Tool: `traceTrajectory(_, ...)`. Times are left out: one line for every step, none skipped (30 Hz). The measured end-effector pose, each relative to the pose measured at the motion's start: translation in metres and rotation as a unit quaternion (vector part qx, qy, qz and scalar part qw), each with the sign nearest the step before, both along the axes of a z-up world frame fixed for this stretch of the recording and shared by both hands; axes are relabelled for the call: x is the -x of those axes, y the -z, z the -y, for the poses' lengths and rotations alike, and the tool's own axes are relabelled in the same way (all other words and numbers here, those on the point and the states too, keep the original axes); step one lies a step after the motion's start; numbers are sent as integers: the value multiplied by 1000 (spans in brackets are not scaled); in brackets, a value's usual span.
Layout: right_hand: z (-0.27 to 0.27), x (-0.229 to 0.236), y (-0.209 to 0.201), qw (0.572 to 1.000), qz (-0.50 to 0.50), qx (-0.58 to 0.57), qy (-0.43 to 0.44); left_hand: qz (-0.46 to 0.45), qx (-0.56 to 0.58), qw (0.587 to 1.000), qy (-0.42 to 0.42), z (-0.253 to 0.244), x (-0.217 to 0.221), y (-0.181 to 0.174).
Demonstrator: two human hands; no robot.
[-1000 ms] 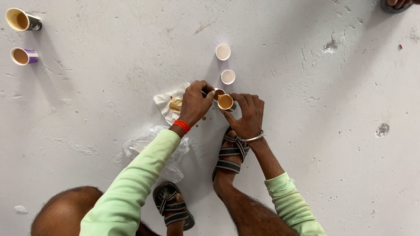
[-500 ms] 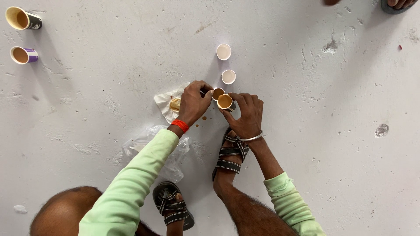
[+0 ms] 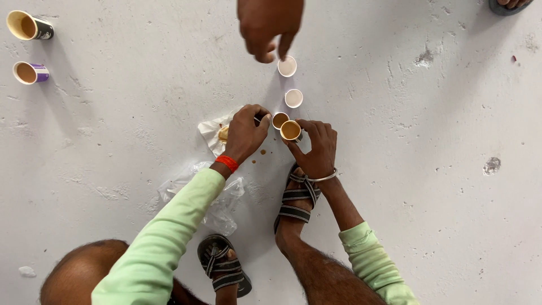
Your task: The recorder is seen preparing and serving tea in small paper cups on the floor.
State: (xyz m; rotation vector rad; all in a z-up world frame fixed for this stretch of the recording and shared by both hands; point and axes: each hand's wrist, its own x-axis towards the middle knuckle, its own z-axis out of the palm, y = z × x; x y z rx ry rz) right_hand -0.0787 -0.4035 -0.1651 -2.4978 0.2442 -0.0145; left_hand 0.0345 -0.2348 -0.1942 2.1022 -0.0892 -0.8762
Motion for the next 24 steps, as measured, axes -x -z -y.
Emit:
traceTrajectory(0, 1, 0, 1000, 0, 0, 0, 0, 0, 1000, 0, -3, -2, -7)
traceTrajectory(-1, 2, 1, 1000, 4, -18, 13, -8, -7, 1000, 14, -6, -4, -14)
traceTrajectory(-1, 3, 1, 999, 8, -36, 26, -16, -14, 999, 27, -10, -6, -21)
traceTrajectory(-1, 5, 2, 999, 9, -37, 27, -15, -14, 999, 28, -16, -7, -28)
traceTrajectory(-1, 7, 3, 998, 25, -48, 34, -23, -27, 998, 56, -22, -8, -34)
traceTrajectory(-1, 9, 4, 997, 41, -58, 42, -31, -41, 995, 84, -27, -10, -41)
traceTrajectory(-1, 13, 8, 996, 42, -58, 43, -29, -41, 995, 85, -35, -11, -48)
traceTrajectory(-1, 18, 13, 994, 58, -71, 54, -37, -55, 991, 113, -42, -11, -55)
traceTrajectory(0, 22, 18, 992, 74, -83, 64, -45, -68, 987, 141, -49, -11, -62)
traceTrajectory(-1, 26, 15, 992, 75, -83, 66, -45, -69, 986, 142, -57, -9, -68)
traceTrajectory(-2, 30, 13, 986, 60, -133, 83, -54, -83, 982, 162, -64, -7, -74)
traceTrajectory(-2, 35, 10, 977, 45, -181, 100, -64, -97, 977, 181, -71, -5, -80)
traceTrajectory(-3, 39, 9, 977, 46, -180, 102, -64, -97, 976, 183, -75, -4, -90)
traceTrajectory(-4, 43, 7, 977, 51, -180, 102, -74, -107, 972, 198, -78, -3, -100)
traceTrajectory(-5, 49, 6, 977, 55, -180, 101, -85, -117, 967, 212, -81, -2, -110)
traceTrajectory(-6, 52, 2, 977, 56, -176, 105, -84, -114, 966, 216, -80, -2, -124)
traceTrajectory(-6, 55, -2, 979, 52, -167, 100, -90, -116, 964, 221, -79, -2, -138)
traceTrajectory(-7, 59, -7, 982, 46, -159, 95, -97, -119, 962, 227, -77, -1, -152)
traceTrajectory(-7, 65, -9, 982, 45, -156, 99, -99, -116, 961, 232, -80, 5, -161)
traceTrajectory(-8, 67, -10, 982, 42, -153, 106, -83, -106, 963, 235, -82, 9, -168)
traceTrajectory(-9, 68, -11, 981, 39, -151, 112, -68, -95, 964, 238, -86, 11, -176)
traceTrajectory(-9, 70, -9, 982, 40, -152, 108, -66, -96, 965, 234, -89, 15, -184)
traceTrajectory(-11, 70, -6, 975, 30, -180, 123, -55, -88, 968, 229, -94, 17, -191)
traceTrajectory(-14, 73, -2, 968, 15, -212, 135, -47, -84, 971, 220, -101, 22, -199)
